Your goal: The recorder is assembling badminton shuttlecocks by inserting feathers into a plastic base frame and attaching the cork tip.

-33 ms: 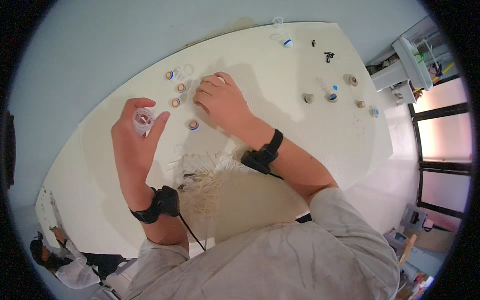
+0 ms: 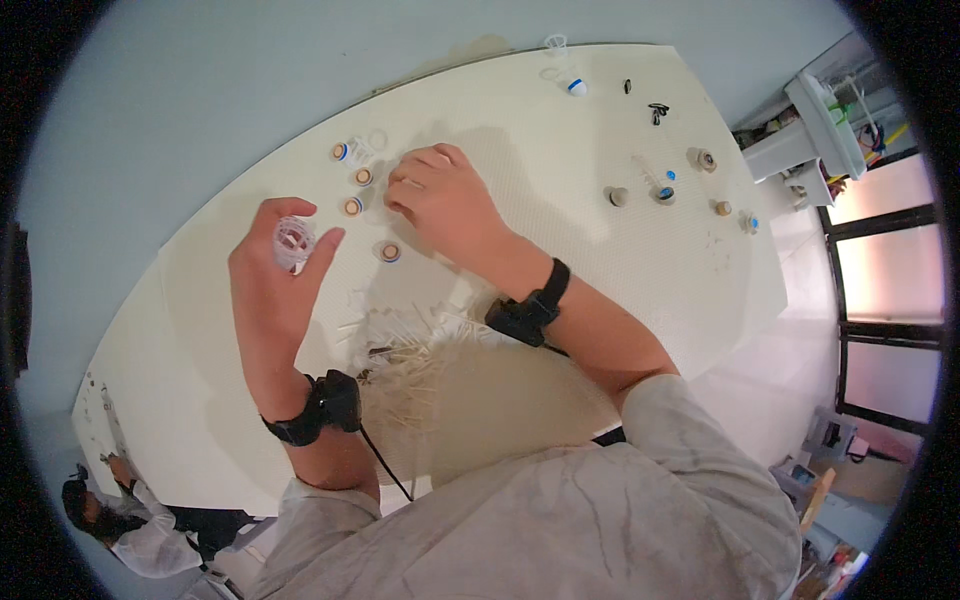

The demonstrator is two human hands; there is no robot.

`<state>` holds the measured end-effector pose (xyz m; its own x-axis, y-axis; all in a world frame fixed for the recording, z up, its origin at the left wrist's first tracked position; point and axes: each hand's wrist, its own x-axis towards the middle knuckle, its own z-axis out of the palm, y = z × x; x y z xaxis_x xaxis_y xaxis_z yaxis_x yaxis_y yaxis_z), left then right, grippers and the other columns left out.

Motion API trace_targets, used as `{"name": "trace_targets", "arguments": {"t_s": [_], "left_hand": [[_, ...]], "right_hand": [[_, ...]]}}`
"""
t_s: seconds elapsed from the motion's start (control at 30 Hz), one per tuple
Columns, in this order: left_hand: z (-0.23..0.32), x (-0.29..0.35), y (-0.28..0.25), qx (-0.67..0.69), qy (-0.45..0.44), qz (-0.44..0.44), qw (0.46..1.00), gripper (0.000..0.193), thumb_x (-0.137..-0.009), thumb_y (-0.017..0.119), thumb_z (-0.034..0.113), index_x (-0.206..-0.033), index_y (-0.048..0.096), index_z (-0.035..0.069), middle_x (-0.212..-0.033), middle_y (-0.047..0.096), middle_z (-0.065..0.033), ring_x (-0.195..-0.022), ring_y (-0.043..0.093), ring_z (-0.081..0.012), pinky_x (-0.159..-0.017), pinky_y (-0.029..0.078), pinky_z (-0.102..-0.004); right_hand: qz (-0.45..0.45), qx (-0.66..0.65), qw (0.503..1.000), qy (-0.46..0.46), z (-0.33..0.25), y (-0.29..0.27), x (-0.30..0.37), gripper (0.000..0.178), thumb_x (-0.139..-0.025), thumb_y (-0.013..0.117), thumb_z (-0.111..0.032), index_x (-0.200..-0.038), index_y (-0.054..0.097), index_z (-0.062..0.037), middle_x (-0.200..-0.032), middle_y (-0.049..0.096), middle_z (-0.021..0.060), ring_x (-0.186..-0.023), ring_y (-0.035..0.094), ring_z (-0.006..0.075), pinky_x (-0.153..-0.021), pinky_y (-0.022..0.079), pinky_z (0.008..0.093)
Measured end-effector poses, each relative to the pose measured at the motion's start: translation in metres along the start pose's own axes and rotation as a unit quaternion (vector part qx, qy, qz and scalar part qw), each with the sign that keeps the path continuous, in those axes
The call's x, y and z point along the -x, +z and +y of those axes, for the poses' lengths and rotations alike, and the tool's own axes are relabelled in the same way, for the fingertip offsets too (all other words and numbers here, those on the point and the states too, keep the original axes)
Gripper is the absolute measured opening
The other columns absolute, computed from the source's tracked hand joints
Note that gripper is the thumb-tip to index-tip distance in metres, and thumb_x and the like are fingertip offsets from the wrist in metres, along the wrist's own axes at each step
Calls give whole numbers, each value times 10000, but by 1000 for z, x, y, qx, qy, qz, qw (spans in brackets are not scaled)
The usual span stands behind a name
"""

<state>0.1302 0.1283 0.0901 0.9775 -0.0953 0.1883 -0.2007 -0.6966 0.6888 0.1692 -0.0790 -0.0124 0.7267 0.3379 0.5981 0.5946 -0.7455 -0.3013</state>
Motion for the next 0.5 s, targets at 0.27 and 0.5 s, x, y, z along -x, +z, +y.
{"name": "trace_targets", "arguments": {"t_s": [0.27, 0.5], "left_hand": [[-1, 0, 17, 41, 147, -51, 987, 406, -789, 813, 83, -1153, 643, 24, -942, 687, -134, -820, 649, -292, -762, 526, -358], [16, 4, 33, 69, 81, -96, 990, 458, -800, 829, 104, -1201, 624, 19, -992, 722, -158, -851, 705, -275, -779, 545, -352]], "right_hand": [[-22, -446, 878, 172, -26, -62, -16, 74, -911, 723, -72, -979, 750, -60, -863, 733, 32, -738, 619, 110, -724, 479, 271], [-60, -400, 893, 197, -32, -65, -17, 43, -887, 750, -99, -916, 744, -68, -836, 722, -2, -740, 598, 89, -649, 441, 255]]}}
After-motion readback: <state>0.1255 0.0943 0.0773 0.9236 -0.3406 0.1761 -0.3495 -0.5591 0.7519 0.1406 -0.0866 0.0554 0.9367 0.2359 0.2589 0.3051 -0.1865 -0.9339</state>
